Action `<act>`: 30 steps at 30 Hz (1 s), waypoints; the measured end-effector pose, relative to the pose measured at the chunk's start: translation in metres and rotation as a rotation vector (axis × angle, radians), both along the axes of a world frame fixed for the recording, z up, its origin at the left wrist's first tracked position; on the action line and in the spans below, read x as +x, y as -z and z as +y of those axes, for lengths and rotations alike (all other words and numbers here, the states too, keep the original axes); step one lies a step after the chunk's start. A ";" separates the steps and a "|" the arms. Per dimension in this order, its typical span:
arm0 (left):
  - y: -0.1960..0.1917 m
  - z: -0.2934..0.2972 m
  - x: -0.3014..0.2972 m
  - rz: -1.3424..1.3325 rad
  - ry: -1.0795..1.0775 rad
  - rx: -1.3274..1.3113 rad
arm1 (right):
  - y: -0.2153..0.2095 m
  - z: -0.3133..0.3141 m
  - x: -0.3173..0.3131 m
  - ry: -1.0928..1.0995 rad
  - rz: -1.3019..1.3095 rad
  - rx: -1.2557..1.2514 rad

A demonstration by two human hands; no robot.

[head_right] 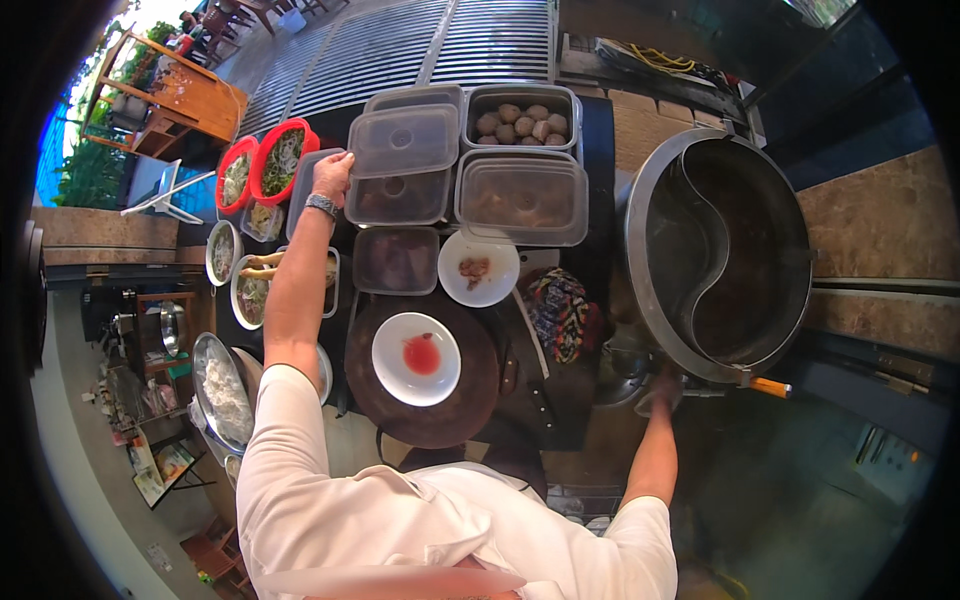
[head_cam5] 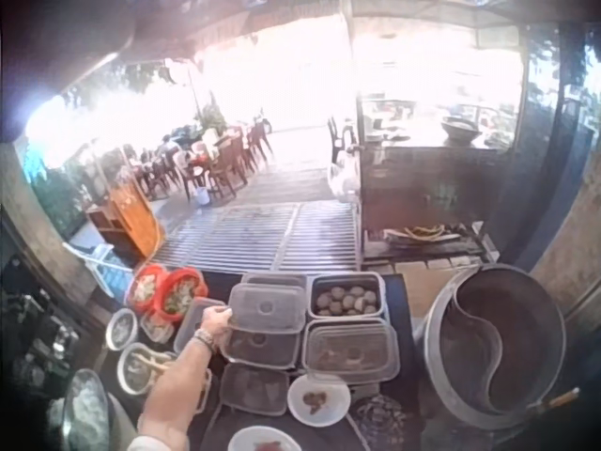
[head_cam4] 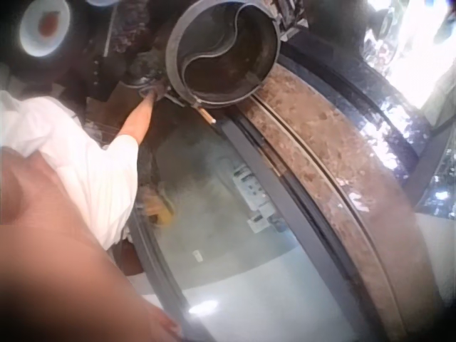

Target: The person assembles bowls of noodle soup by adding noodles, sliced meat, and vegetables, then ladles hot broth over the ingredients. They handle bowls, containers, and a ladle while working at a food stall counter.

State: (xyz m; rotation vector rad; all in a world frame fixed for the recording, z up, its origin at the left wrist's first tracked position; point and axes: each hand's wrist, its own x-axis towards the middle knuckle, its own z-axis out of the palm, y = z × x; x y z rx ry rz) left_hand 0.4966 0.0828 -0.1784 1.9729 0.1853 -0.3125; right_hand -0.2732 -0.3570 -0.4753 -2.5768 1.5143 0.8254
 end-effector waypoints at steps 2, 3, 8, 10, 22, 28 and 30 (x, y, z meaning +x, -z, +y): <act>-0.012 -0.016 -0.004 -0.043 -0.056 -0.111 | 0.005 -0.004 -0.018 -0.045 -0.018 -0.035; -0.021 -0.025 -0.006 -0.076 -0.019 -0.099 | 0.011 -0.009 -0.023 -0.101 0.023 -0.063; -0.064 -0.083 -0.016 -0.165 0.062 -0.211 | 0.026 -0.014 -0.022 -0.177 0.132 -0.080; -0.061 -0.124 -0.027 -0.167 0.056 -0.238 | 0.018 -0.007 -0.013 -0.044 -0.001 -0.003; 0.003 -0.223 -0.054 -0.091 0.041 0.274 | 0.004 -0.005 0.007 0.364 -0.102 0.004; -0.054 -0.120 -0.063 -0.691 0.240 0.779 | 0.045 -0.003 -0.039 -0.386 0.300 -0.078; -0.075 -0.077 -0.073 -0.521 0.243 1.035 | 0.040 0.003 -0.038 -0.439 0.216 -0.088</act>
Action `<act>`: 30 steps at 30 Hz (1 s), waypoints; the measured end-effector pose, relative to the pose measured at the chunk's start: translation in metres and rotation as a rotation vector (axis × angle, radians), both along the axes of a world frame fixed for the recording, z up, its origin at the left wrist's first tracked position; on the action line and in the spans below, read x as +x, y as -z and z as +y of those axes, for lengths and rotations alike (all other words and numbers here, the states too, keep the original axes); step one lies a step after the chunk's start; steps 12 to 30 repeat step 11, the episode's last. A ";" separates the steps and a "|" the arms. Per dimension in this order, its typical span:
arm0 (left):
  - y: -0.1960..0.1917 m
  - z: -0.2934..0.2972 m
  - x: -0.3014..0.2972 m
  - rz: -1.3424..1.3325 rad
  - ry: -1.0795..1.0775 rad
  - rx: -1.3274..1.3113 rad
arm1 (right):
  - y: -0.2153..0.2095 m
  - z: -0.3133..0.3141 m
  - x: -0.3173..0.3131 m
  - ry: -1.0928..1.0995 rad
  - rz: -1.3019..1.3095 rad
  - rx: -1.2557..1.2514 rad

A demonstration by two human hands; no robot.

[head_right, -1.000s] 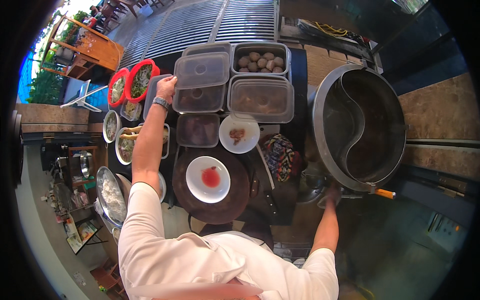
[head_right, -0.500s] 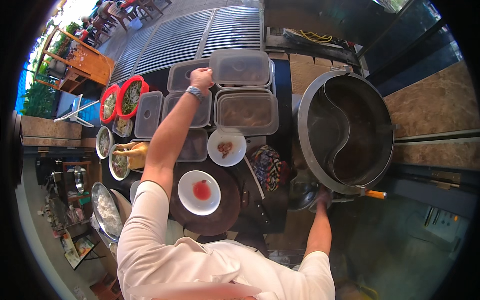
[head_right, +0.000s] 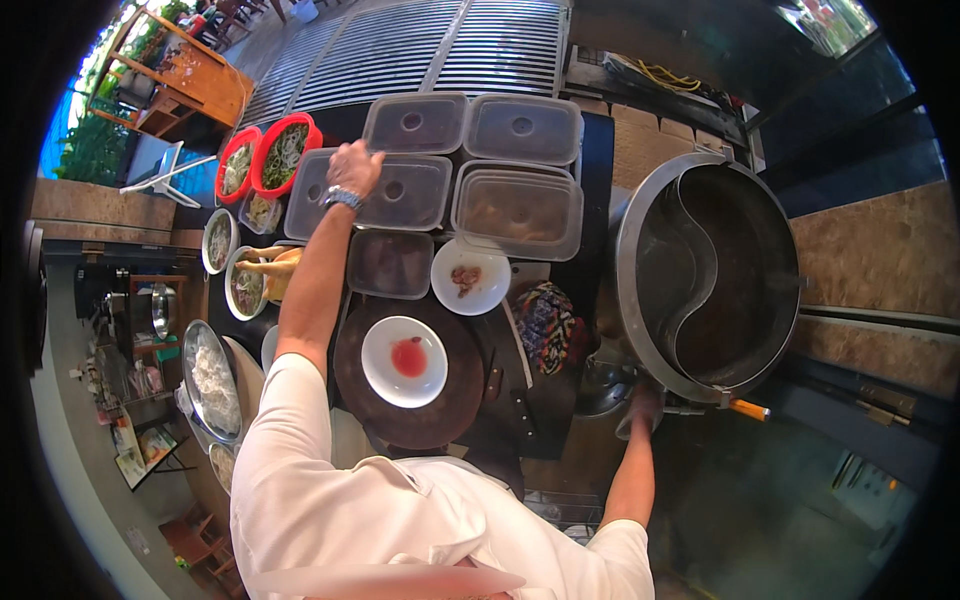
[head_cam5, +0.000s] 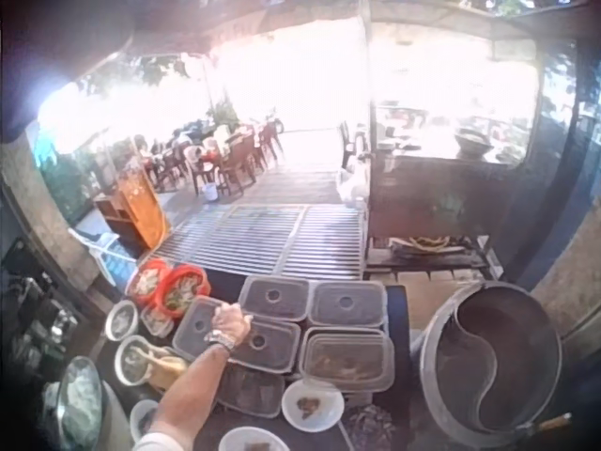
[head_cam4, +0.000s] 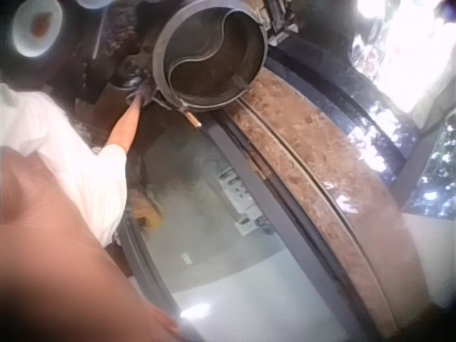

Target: The person assembles bowls of noodle soup by adding noodles, sliced meat, and vegetables, then ladles hot broth over the ingredients. They handle bowls, containers, and a ladle while working at a food stall counter.

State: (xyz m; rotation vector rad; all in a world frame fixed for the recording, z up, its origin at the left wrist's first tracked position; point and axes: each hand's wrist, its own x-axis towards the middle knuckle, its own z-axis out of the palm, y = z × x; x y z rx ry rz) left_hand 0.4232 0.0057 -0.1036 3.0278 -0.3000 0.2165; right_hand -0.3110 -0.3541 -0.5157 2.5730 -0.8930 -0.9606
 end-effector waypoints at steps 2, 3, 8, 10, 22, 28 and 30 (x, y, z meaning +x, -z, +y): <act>-0.015 0.031 -0.001 0.357 -0.148 0.122 | -0.025 0.010 0.007 -0.013 -0.056 0.085; -0.015 0.041 -0.004 0.443 -0.194 0.131 | -0.044 0.017 0.012 -0.020 0.030 0.142; -0.003 0.072 -0.022 0.508 -0.137 -0.048 | -0.149 0.056 0.044 -0.141 0.473 0.363; -0.001 0.075 -0.026 0.462 -0.117 -0.069 | -0.180 0.068 0.054 0.452 0.285 0.400; -0.002 0.076 -0.027 0.462 -0.119 -0.097 | -0.193 0.074 0.057 0.890 -0.013 0.338; -0.002 0.076 -0.027 0.462 -0.119 -0.097 | -0.193 0.074 0.057 0.890 -0.013 0.338; -0.002 0.076 -0.027 0.462 -0.119 -0.097 | -0.193 0.074 0.057 0.890 -0.013 0.338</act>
